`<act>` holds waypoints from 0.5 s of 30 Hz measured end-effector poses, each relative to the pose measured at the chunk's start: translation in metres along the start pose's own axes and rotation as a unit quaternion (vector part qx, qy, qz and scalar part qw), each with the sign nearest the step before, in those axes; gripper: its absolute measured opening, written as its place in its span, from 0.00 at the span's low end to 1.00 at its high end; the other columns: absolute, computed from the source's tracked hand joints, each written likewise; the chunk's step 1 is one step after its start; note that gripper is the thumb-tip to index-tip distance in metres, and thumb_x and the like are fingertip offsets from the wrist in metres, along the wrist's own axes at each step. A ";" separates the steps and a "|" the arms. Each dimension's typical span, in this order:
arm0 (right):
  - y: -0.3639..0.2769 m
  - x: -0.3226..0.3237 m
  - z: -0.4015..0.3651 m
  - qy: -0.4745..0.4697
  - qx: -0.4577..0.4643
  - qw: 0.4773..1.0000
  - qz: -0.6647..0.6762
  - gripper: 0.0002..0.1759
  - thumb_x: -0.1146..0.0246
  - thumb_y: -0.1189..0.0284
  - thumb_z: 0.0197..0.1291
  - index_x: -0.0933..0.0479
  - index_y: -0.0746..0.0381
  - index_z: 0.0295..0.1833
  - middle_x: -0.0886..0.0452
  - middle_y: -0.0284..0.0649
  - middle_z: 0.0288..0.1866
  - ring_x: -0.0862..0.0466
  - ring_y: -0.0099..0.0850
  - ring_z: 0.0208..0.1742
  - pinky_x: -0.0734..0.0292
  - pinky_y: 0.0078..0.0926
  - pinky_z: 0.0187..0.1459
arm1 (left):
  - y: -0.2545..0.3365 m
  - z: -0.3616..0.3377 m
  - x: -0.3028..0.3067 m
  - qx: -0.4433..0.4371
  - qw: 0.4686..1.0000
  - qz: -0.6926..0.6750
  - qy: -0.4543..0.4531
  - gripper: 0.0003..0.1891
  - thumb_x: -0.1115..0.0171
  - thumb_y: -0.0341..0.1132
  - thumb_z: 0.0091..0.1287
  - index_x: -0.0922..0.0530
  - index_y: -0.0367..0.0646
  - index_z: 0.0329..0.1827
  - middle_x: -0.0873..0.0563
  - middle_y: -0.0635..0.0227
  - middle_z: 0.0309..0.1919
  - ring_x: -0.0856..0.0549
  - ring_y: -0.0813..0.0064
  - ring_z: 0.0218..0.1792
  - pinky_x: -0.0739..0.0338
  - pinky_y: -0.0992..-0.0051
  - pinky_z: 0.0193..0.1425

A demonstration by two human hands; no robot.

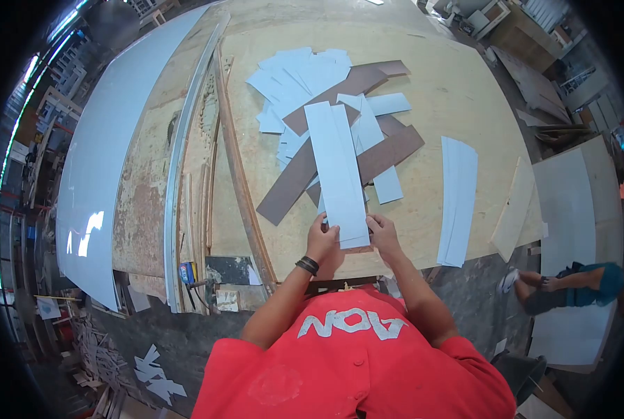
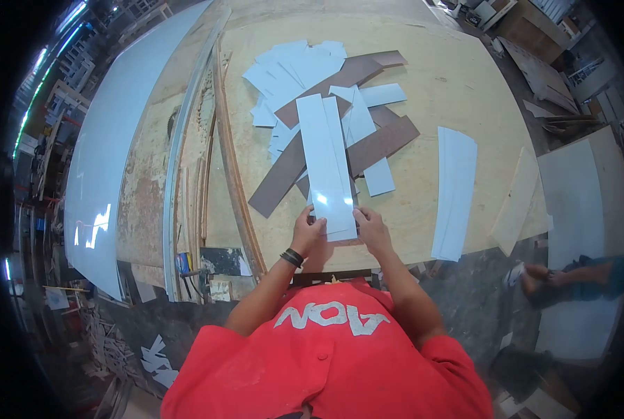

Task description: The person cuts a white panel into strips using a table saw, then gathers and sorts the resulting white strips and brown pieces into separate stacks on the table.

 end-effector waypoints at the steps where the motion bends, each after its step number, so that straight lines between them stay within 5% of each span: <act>1: -0.004 -0.004 -0.006 -0.019 0.001 1.000 0.025 0.17 0.35 0.67 0.71 0.18 0.69 0.56 0.12 0.39 0.46 0.14 0.24 0.46 0.21 0.23 0.48 | 0.009 -0.006 -0.004 -0.016 0.997 0.074 -0.006 0.25 0.33 0.30 0.68 0.25 0.36 0.68 0.14 0.68 0.35 0.16 0.80 0.33 0.20 0.77 0.35; 3: -0.014 -0.009 -0.014 -0.036 0.002 0.998 0.049 0.16 0.36 0.70 0.72 0.19 0.70 0.56 0.12 0.38 0.46 0.15 0.22 0.46 0.21 0.21 0.48 | 0.025 -0.011 -0.010 -0.032 0.988 0.148 -0.015 0.27 0.33 0.30 0.68 0.26 0.36 0.70 0.14 0.69 0.33 0.17 0.81 0.30 0.22 0.78 0.33; 9: -0.070 0.047 -0.065 0.015 0.143 0.987 0.065 0.15 0.36 0.79 0.69 0.23 0.70 0.59 0.13 0.37 0.47 0.16 0.21 0.47 0.21 0.21 0.51 | 0.046 -0.033 -0.046 0.022 0.989 -0.057 -0.137 0.28 0.29 0.35 0.67 0.23 0.39 0.69 0.18 0.71 0.28 0.21 0.80 0.28 0.25 0.76 0.34; 11: -0.085 0.088 -0.084 0.058 0.172 0.983 0.038 0.14 0.37 0.79 0.70 0.22 0.69 0.59 0.13 0.37 0.47 0.16 0.21 0.48 0.22 0.22 0.52 | 0.052 -0.015 -0.021 -0.090 0.990 0.095 -0.061 0.23 0.30 0.36 0.69 0.20 0.36 0.64 0.15 0.68 0.30 0.17 0.78 0.31 0.22 0.76 0.36; 13: -0.092 0.129 -0.100 0.091 0.173 0.980 0.026 0.13 0.36 0.79 0.69 0.22 0.68 0.58 0.14 0.37 0.48 0.16 0.22 0.49 0.22 0.22 0.53 | 0.052 0.006 0.007 -0.111 0.981 0.157 0.001 0.21 0.30 0.37 0.67 0.19 0.35 0.60 0.12 0.62 0.36 0.13 0.68 0.39 0.19 0.68 0.46; 15: -0.092 0.178 -0.114 0.162 0.170 0.971 0.040 0.16 0.36 0.78 0.69 0.22 0.69 0.60 0.14 0.38 0.49 0.16 0.23 0.49 0.22 0.23 0.53 | 0.065 0.032 0.034 -0.270 0.905 0.322 0.070 0.23 0.30 0.37 0.64 0.19 0.36 0.60 0.13 0.56 0.45 0.15 0.57 0.49 0.23 0.59 0.57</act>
Point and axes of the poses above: each hand's wrist, its own z-axis towards the middle knuckle, its own x-axis out of the back of the hand, y = z × x, the point moved 8 cm from there along z, towards the middle knuckle
